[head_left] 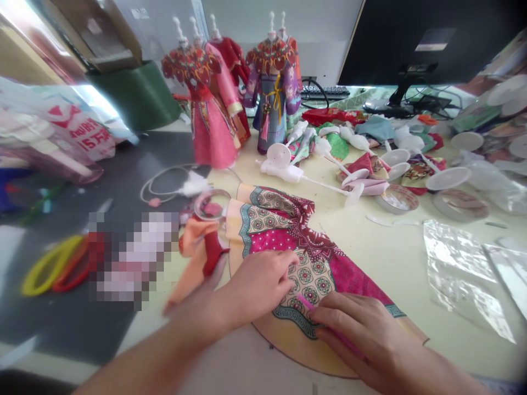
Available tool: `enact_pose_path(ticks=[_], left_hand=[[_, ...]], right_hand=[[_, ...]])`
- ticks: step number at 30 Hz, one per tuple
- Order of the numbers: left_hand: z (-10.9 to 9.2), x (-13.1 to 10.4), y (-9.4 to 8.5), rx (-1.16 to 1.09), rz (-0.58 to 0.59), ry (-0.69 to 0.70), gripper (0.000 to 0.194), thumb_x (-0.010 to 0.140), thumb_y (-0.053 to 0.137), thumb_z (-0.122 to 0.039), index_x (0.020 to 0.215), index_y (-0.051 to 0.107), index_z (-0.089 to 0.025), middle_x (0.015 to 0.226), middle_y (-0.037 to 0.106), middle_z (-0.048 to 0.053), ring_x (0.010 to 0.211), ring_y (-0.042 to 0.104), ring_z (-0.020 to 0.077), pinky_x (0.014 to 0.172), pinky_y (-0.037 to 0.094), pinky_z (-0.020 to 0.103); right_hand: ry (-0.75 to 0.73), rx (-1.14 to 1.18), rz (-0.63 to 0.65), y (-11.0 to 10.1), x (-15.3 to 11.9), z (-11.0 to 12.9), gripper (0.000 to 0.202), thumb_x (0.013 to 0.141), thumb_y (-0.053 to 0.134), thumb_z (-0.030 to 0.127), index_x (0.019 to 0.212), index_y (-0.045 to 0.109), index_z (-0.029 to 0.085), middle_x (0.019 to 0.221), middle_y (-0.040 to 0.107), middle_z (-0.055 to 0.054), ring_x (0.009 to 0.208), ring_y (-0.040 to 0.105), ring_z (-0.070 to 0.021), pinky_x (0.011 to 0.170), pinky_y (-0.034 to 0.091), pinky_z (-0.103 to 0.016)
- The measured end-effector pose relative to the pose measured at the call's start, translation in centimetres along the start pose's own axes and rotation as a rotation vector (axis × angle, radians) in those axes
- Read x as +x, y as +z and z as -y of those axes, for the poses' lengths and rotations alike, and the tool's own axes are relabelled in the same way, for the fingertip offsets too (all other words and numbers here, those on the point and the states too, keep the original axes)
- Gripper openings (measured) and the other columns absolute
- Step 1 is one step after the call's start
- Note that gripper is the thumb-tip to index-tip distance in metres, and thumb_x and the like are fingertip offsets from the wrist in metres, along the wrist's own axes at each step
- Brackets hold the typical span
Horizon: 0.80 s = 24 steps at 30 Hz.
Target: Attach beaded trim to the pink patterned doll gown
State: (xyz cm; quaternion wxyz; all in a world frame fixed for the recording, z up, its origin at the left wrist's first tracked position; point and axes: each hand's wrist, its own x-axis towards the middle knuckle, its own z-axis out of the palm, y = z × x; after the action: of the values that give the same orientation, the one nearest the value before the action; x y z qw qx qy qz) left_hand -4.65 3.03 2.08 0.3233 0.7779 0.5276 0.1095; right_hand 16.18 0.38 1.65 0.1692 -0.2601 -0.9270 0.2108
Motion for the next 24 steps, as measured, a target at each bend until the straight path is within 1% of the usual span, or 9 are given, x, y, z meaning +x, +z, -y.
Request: enact_pose_path(ticks=[5, 8, 12, 15, 17, 19, 20, 22, 24], left_hand=[[0.1, 0.0, 0.1, -0.001, -0.004, 0.002, 0.02, 0.076, 0.049, -0.014, 0.093, 0.056, -0.022, 0.067, 0.058, -0.002, 0.065, 0.052, 0.0151, 0.058, 0.033, 0.026], [0.1, 0.0, 0.0, -0.02, -0.001, -0.016, 0.019, 0.078, 0.048, -0.017, 0.094, 0.057, -0.022, 0.066, 0.058, -0.002, 0.064, 0.052, 0.0149, 0.057, 0.034, 0.026], [0.1, 0.1, -0.3, -0.091, -0.028, -0.057, 0.018, 0.081, 0.047, -0.021, 0.095, 0.058, -0.022, 0.066, 0.059, -0.002, 0.062, 0.052, 0.0141, 0.057, 0.035, 0.025], [0.0, 0.2, -0.4, -0.201, -0.056, -0.1, 0.016, 0.082, 0.048, -0.025, 0.093, 0.059, -0.021, 0.068, 0.059, -0.002, 0.059, 0.05, 0.0125, 0.055, 0.036, 0.024], [-0.1, 0.2, -0.3, -0.311, -0.058, -0.109, 0.015, 0.083, 0.047, -0.025, 0.091, 0.059, -0.021, 0.071, 0.06, -0.002, 0.061, 0.051, 0.0119, 0.056, 0.037, 0.023], [-0.2, 0.2, -0.2, -0.428, -0.051, -0.098, 0.015, 0.083, 0.047, -0.024, 0.088, 0.06, -0.02, 0.074, 0.061, -0.001, 0.065, 0.052, 0.0121, 0.058, 0.038, 0.023], [-0.3, 0.2, -0.1, -0.485, -0.045, -0.09, 0.014, 0.083, 0.047, -0.024, 0.087, 0.06, -0.02, 0.076, 0.061, -0.001, 0.067, 0.052, 0.0122, 0.059, 0.039, 0.022], [-0.6, 0.1, 0.1, -0.601, -0.015, -0.086, 0.014, 0.082, 0.049, -0.024, 0.085, 0.062, -0.019, 0.077, 0.061, 0.0, 0.069, 0.053, 0.0125, 0.06, 0.04, 0.022], [-0.9, 0.0, 0.5, -0.713, 0.032, -0.097, 0.015, 0.082, 0.051, -0.025, 0.086, 0.063, -0.017, 0.076, 0.061, 0.001, 0.071, 0.053, 0.0127, 0.062, 0.042, 0.022]], right_hand=[[-0.025, 0.012, -0.006, -0.5, 0.1, 0.4, 0.02, 0.091, 0.037, 0.014, 0.095, 0.056, 0.016, 0.078, 0.059, -0.005, 0.066, 0.054, -0.0131, 0.054, 0.044, -0.024], [-0.039, 0.023, -0.014, -0.6, 0.1, 0.4, 0.019, 0.091, 0.038, 0.014, 0.096, 0.056, 0.016, 0.078, 0.059, -0.004, 0.066, 0.054, -0.0128, 0.054, 0.044, -0.024], [-0.073, -0.025, -0.093, -0.8, -0.4, 0.2, 0.02, 0.092, 0.036, 0.016, 0.104, 0.053, 0.017, 0.083, 0.062, -0.006, 0.072, 0.059, -0.0136, 0.058, 0.047, -0.024], [-0.076, -0.041, -0.173, -0.9, -1.2, -0.1, 0.022, 0.093, 0.035, 0.017, 0.108, 0.051, 0.018, 0.081, 0.061, -0.005, 0.074, 0.059, -0.0133, 0.063, 0.049, -0.024], [-0.027, -0.057, -0.25, -0.7, -1.6, -0.3, 0.023, 0.092, 0.036, 0.018, 0.11, 0.051, 0.019, 0.084, 0.061, -0.005, 0.078, 0.059, -0.0141, 0.065, 0.05, -0.025], [0.062, -0.071, -0.339, -0.4, -1.7, -0.6, 0.023, 0.091, 0.04, 0.017, 0.11, 0.053, 0.019, 0.089, 0.061, -0.006, 0.083, 0.06, -0.0155, 0.067, 0.05, -0.026], [0.107, -0.059, -0.374, -0.2, -1.6, -0.7, 0.022, 0.09, 0.042, 0.016, 0.108, 0.054, 0.019, 0.089, 0.06, -0.006, 0.082, 0.06, -0.0156, 0.067, 0.05, -0.025], [0.169, 0.013, -0.416, 0.1, -1.1, -0.9, 0.02, 0.088, 0.044, 0.014, 0.105, 0.055, 0.019, 0.083, 0.059, -0.005, 0.073, 0.059, -0.0139, 0.061, 0.048, -0.024], [0.197, 0.089, -0.413, 0.3, -0.6, -1.0, 0.02, 0.088, 0.044, 0.014, 0.104, 0.055, 0.018, 0.078, 0.057, -0.004, 0.066, 0.056, -0.0124, 0.056, 0.047, -0.023]])
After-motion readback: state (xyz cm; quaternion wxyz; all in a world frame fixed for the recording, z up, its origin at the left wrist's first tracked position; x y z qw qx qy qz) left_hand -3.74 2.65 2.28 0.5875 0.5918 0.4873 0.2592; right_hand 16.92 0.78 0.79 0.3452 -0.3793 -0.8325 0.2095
